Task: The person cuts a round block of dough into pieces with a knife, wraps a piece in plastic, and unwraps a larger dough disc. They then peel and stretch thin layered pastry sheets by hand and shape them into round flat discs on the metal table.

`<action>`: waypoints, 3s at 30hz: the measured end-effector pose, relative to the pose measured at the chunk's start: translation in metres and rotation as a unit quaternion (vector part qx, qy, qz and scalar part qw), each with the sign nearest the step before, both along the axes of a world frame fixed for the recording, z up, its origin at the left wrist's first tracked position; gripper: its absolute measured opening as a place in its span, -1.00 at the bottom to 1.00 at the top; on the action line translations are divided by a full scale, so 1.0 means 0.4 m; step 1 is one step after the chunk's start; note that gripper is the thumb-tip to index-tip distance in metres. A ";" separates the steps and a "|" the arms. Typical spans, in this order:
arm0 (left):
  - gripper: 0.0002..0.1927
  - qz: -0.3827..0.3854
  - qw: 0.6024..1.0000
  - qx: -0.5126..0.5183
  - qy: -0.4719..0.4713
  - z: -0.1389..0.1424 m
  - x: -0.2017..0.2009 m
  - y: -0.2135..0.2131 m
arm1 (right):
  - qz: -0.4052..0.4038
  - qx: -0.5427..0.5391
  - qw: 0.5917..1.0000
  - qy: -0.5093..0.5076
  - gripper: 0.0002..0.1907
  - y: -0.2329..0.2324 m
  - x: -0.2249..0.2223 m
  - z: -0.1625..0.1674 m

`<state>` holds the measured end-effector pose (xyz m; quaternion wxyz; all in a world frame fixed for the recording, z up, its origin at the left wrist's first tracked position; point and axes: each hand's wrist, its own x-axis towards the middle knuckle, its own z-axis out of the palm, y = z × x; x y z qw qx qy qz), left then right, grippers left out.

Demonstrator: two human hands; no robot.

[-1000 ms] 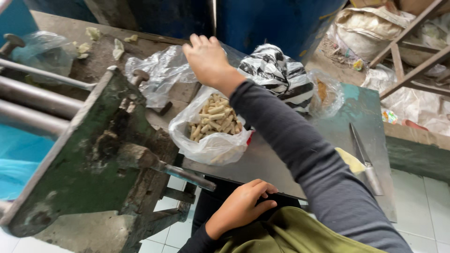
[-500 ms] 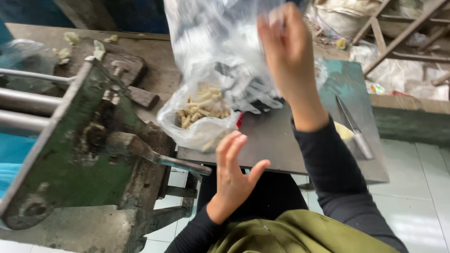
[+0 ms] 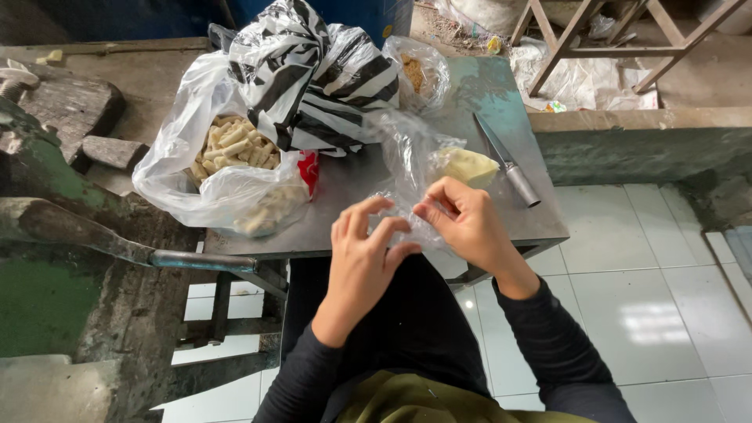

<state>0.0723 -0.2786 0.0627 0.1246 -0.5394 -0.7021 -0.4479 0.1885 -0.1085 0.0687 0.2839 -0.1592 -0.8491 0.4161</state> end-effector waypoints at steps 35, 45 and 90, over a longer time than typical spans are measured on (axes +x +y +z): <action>-0.01 0.126 0.982 0.142 -0.015 0.028 -0.029 -0.061 | -0.053 0.192 0.977 -0.075 -0.56 0.361 0.032 -0.157; 0.19 -0.048 0.995 0.084 0.011 -0.186 0.164 0.106 | -0.001 -0.564 0.777 0.281 -0.46 0.429 0.058 -0.185; -0.45 -0.103 0.993 0.021 0.061 -0.054 0.253 -0.070 | 0.107 -0.102 0.988 0.056 -0.51 -0.139 0.010 -0.045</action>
